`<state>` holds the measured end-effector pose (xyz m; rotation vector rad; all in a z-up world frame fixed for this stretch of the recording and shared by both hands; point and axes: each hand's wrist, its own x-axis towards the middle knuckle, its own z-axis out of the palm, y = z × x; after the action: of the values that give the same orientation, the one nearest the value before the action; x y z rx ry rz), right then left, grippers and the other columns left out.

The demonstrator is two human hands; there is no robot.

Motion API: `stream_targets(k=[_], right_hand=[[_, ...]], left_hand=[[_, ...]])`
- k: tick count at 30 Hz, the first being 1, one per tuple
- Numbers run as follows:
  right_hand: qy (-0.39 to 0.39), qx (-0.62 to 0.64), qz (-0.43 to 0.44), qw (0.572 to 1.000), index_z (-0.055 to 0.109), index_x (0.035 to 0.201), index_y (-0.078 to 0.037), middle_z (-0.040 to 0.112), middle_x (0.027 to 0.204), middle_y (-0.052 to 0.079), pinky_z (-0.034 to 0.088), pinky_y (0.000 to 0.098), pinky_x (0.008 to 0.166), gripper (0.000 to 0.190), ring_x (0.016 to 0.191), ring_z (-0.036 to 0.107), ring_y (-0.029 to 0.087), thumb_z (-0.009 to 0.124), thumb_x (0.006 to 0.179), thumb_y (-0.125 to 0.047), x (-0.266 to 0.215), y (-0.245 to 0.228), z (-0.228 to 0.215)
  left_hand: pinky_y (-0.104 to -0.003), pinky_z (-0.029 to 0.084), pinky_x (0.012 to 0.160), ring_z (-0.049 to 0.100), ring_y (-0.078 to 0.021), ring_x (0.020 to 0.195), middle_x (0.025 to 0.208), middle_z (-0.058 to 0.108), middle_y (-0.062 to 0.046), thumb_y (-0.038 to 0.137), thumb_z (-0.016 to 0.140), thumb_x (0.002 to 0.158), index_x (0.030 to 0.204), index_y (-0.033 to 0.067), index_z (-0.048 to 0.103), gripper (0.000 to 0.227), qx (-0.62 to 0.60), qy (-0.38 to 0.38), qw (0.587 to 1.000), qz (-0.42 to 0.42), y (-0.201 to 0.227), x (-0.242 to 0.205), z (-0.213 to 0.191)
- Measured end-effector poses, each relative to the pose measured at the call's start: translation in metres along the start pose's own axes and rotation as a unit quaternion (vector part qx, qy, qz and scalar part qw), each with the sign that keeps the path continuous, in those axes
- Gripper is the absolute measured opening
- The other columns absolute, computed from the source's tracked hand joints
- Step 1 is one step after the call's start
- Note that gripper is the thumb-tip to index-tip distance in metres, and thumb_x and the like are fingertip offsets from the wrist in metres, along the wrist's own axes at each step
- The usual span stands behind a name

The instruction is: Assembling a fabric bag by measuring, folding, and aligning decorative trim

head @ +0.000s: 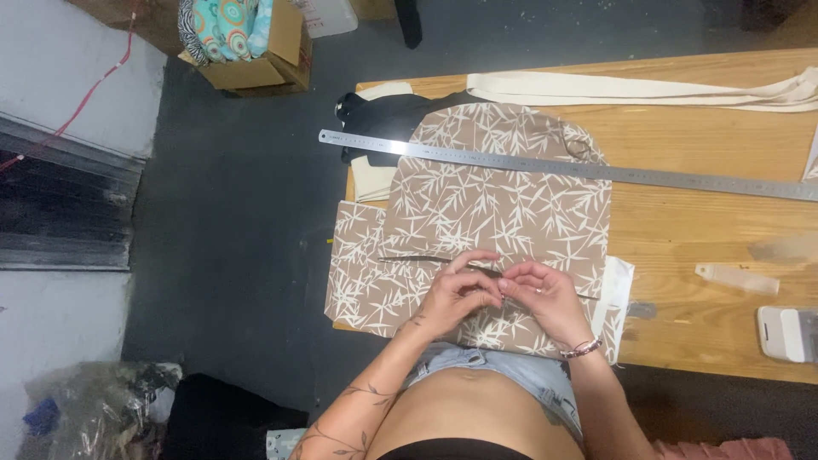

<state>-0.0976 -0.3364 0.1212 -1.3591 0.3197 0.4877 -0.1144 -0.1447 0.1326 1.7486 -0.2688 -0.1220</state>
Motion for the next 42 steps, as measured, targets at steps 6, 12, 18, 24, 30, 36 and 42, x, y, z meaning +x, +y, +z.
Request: stream_targets(k=[6, 12, 18, 24, 30, 36, 42], right_hand=[[0.019, -0.017, -0.038, 0.999, 0.071, 0.104, 0.002, 0.073, 0.089, 0.011, 0.060, 0.0281, 0.080, 0.025, 0.080, 0.070, 0.014, 0.082, 0.082, -0.003, -0.008, -0.008, 0.009], [0.065, -0.001, -0.088, 0.994, 0.070, 0.106, 0.000, 0.073, 0.093, 0.009, 0.059, 0.0262, 0.085, 0.022, 0.085, 0.068, 0.010, 0.078, 0.086, -0.003, -0.009, -0.010, 0.012], [0.067, 0.010, -0.150, 0.986, 0.069, 0.102, 0.001, 0.072, 0.094, 0.010, 0.060, 0.0253, 0.086, 0.016, 0.086, 0.068, 0.010, 0.075, 0.087, 0.002, -0.008, -0.007, 0.019], [0.074, -0.009, -0.183, 0.980, 0.068, 0.099, 0.002, 0.072, 0.094, 0.011, 0.059, 0.0250, 0.088, 0.013, 0.088, 0.066, 0.009, 0.074, 0.087, 0.004, -0.011, -0.013, 0.028], [0.072, -0.004, -0.187, 0.980, 0.068, 0.097, 0.002, 0.072, 0.095, 0.011, 0.059, 0.0262, 0.088, 0.012, 0.089, 0.066, 0.009, 0.074, 0.087, 0.004, -0.010, -0.012, 0.033], [0.077, -0.014, -0.191, 0.978, 0.068, 0.097, 0.002, 0.072, 0.095, 0.012, 0.059, 0.0263, 0.090, 0.012, 0.090, 0.067, 0.010, 0.074, 0.087, 0.004, -0.007, -0.010, 0.035], [0.080, -0.015, -0.199, 0.977, 0.068, 0.095, 0.002, 0.072, 0.094, 0.012, 0.060, 0.0267, 0.089, 0.011, 0.092, 0.066, 0.010, 0.075, 0.086, 0.005, -0.007, -0.011, 0.036]], left_hand=[[-0.040, 0.057, 0.096, 0.069, -0.0300, 0.109, 0.147, 0.049, -0.012, 0.005, 0.085, 0.074, 0.085, 0.0117, 0.078, 0.014, -0.152, 0.002, 0.987, -0.046, 0.005, 0.001, 0.001], [-0.034, 0.062, 0.088, 0.069, -0.0258, 0.106, 0.132, 0.058, -0.014, 0.007, 0.089, 0.073, 0.089, 0.0070, 0.079, 0.018, -0.174, 0.049, 0.973, -0.140, 0.006, -0.001, 0.000], [-0.025, 0.062, 0.071, 0.070, -0.0110, 0.083, 0.097, 0.072, -0.007, 0.017, 0.085, 0.083, 0.069, 0.0051, 0.070, 0.023, -0.216, 0.139, 0.937, -0.236, -0.027, -0.003, 0.012], [-0.020, 0.058, 0.072, 0.070, -0.0068, 0.082, 0.088, 0.074, -0.001, 0.022, 0.086, 0.082, 0.081, 0.0106, 0.070, 0.019, -0.245, 0.157, 0.913, -0.285, -0.017, 0.002, 0.005], [-0.024, 0.049, 0.088, 0.062, -0.0049, 0.089, 0.087, 0.077, -0.005, 0.044, 0.072, 0.094, 0.086, 0.0079, 0.081, 0.038, -0.201, 0.147, 0.917, -0.310, 0.009, 0.008, -0.002], [-0.035, 0.051, 0.095, 0.064, -0.0188, 0.106, 0.114, 0.073, -0.013, 0.017, 0.085, 0.080, 0.081, 0.0084, 0.079, 0.011, -0.214, 0.101, 0.940, -0.246, 0.007, 0.006, -0.002], [-0.026, 0.057, 0.084, 0.068, -0.0119, 0.091, 0.102, 0.070, -0.005, 0.010, 0.089, 0.075, 0.084, 0.0050, 0.078, 0.015, -0.241, 0.097, 0.930, -0.261, -0.014, -0.002, 0.001]])
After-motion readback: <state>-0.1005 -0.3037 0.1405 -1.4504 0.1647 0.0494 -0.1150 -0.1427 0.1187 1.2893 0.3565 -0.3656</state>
